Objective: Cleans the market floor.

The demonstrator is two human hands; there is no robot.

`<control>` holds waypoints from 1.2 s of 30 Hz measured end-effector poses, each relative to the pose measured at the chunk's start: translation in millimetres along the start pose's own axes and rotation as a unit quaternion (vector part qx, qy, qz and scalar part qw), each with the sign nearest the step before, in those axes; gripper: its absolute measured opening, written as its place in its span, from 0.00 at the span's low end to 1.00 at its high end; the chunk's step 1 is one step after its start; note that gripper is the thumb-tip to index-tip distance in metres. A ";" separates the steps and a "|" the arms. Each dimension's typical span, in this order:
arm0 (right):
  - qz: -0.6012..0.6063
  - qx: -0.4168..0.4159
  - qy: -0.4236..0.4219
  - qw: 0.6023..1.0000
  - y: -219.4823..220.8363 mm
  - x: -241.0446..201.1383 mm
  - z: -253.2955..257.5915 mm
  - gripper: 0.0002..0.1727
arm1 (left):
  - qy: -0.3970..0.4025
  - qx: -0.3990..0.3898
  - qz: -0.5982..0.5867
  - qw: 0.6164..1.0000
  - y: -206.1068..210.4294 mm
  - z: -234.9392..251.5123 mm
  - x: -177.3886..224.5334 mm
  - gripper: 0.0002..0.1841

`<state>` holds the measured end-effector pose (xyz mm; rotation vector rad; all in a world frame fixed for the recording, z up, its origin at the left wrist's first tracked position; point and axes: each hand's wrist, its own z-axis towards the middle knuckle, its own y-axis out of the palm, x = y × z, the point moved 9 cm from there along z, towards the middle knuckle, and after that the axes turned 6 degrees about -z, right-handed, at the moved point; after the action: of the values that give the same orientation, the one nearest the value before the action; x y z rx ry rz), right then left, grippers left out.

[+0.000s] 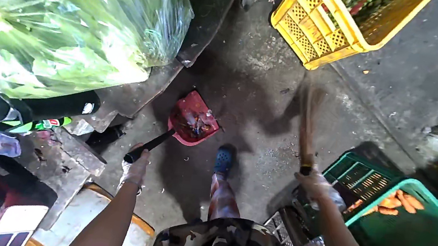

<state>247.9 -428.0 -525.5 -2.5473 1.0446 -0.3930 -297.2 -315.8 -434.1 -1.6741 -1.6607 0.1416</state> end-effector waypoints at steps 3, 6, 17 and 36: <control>-0.176 -0.107 -0.055 0.977 58.2 -4.8 -28.2 0.45 | -0.005 0.001 0.007 1.000 2.4 -9.4 5.2 0.23; -0.272 -0.161 -0.087 0.945 74.8 16.1 -74.9 0.44 | -0.013 -0.005 0.018 1.000 7.1 -23.8 18.2 0.23; 0.218 0.021 0.088 0.972 81.2 58.1 -18.2 0.53 | 0.009 -0.008 -0.022 1.000 -8.5 70.8 -82.4 0.26; -0.094 -0.102 -0.114 0.984 169.7 -115.4 -88.2 0.37 | -0.007 0.003 -0.034 0.999 -65.9 -8.1 -64.9 0.24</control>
<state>30.1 -477.2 -532.2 -2.8012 0.7995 -0.0401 -355.6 -386.2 -418.2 -1.6126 -1.7232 0.1247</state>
